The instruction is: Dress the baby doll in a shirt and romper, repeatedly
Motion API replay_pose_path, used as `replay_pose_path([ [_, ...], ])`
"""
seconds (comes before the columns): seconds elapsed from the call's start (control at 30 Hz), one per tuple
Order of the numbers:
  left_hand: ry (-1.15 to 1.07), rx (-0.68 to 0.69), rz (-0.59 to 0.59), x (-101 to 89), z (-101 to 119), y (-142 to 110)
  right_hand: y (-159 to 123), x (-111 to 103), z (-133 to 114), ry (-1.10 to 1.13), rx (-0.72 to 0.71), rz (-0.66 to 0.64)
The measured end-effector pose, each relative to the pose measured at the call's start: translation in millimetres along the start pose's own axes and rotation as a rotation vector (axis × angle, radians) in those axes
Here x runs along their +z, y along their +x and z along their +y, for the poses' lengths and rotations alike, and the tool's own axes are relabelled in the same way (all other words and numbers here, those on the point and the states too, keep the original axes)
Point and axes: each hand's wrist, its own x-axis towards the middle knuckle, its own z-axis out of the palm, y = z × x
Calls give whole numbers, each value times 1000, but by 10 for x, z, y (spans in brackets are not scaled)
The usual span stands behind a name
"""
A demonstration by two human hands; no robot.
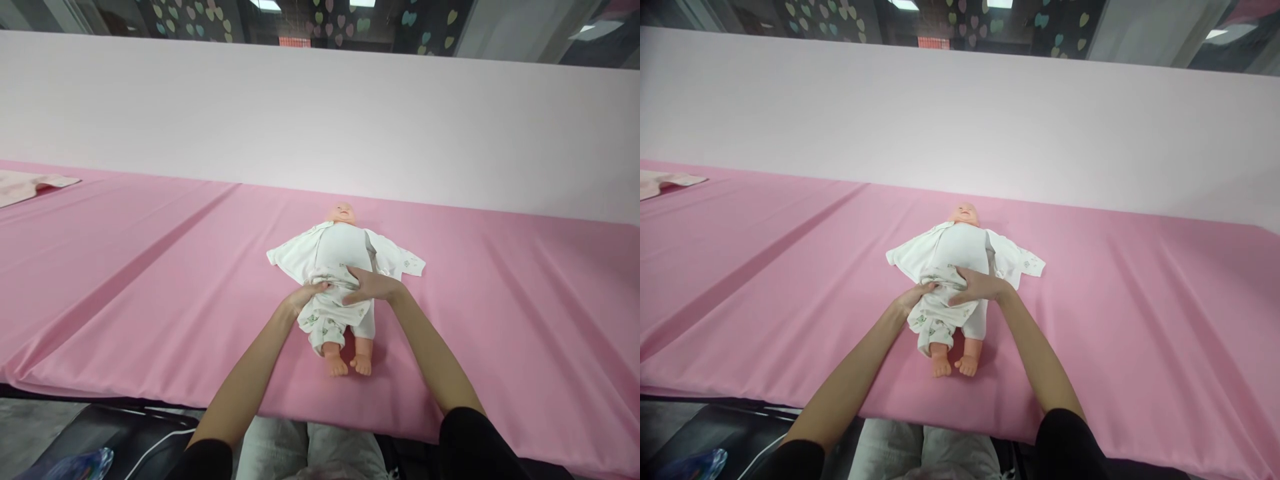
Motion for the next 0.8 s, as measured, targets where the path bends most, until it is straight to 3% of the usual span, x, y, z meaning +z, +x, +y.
replay_pose_path([
  [0.1,129,44,-59,13,19,-28,-16,-54,17,-11,-7,27],
  [0.2,211,38,-76,32,41,-45,4,-73,54,150,-89,76],
  [0.4,24,-3,18,42,13,-3,63,-28,115,372,-23,135],
  [0.53,56,-15,-23,72,34,-22,58,-3,73,269,28,60],
  [0.67,292,66,-75,165,96,-84,4,-11,-18,28,-91,-90],
  [0.8,383,90,-73,237,114,-103,-124,0,-91,-92,-94,-37],
])
